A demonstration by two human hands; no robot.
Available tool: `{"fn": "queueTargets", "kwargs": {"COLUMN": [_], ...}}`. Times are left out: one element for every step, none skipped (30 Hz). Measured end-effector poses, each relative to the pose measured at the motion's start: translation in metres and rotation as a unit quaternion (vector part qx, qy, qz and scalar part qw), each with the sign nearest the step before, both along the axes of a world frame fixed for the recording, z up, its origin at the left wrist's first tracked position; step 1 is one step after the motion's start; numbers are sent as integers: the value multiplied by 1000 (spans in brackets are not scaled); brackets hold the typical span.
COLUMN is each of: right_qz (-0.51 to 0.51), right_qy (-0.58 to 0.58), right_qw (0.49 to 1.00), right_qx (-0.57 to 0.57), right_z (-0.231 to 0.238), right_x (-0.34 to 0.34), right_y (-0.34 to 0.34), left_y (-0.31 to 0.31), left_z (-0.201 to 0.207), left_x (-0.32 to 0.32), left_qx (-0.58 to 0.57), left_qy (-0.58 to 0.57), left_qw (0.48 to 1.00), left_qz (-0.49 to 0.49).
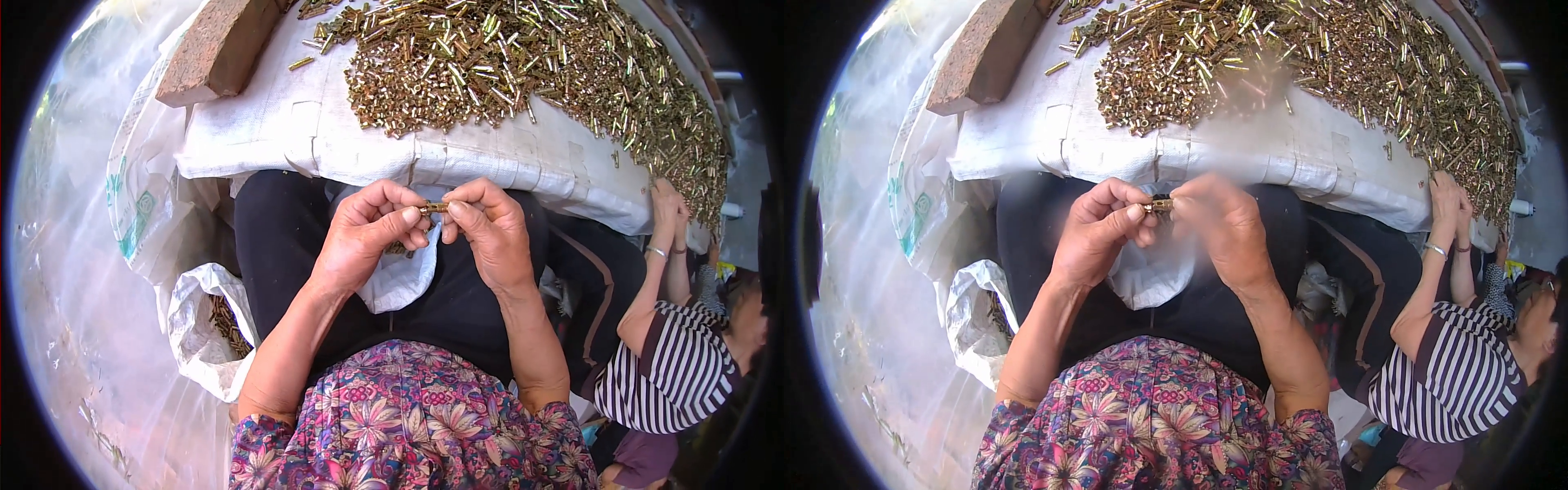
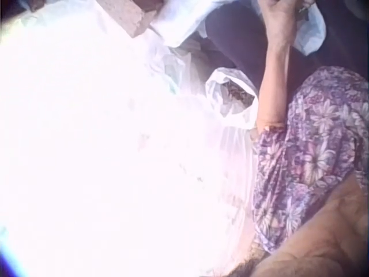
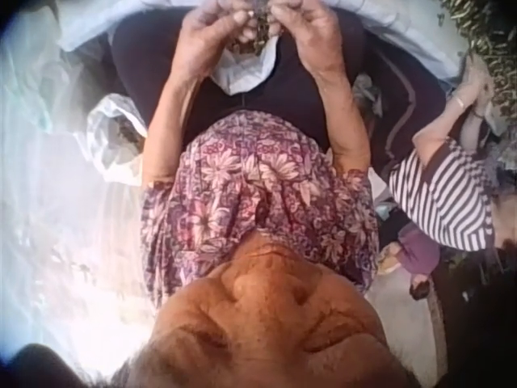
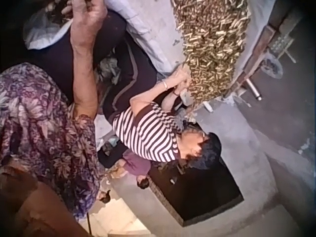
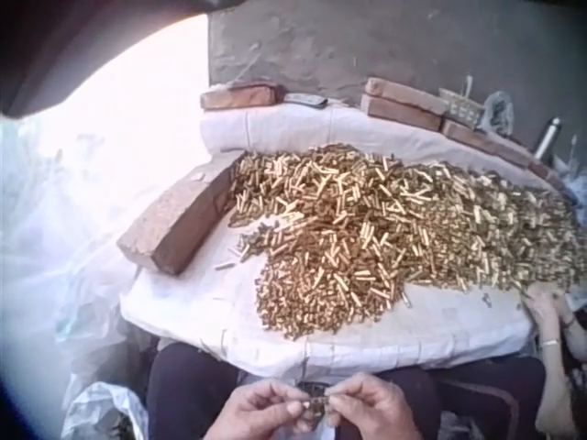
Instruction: The person repeatedly picks up metal hardware components from a pile on a table, fits the pieces together by hand to assemble fasteners, and drops them into a bag.
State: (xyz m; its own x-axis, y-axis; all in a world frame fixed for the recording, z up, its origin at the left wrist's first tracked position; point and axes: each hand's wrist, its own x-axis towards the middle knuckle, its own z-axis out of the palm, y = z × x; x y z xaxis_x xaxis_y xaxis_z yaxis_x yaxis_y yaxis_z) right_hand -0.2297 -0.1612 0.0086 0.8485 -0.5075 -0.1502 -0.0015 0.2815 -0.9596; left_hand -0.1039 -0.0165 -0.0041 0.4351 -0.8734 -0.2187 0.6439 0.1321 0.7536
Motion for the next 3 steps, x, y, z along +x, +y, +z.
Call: {"fn": "queueTargets", "kwargs": {"right_qz": [2,5,5], "right_qy": [3,5,5], "right_qw": [1000,1000,1000], "right_qx": [7,14,13], "right_z": [-1,-2,-1], "right_x": [0,0,1], "right_y": [1,3,4], "left_y": [1,3,4], "left_z": [-1,-1,-2], "left_x": [1,1,2], "left_qx": [-1,-4,-6], "left_qy": [1,-9,-19], "left_qw": [1000,1000,1000], "left_qz": [0,-1,-1]}}
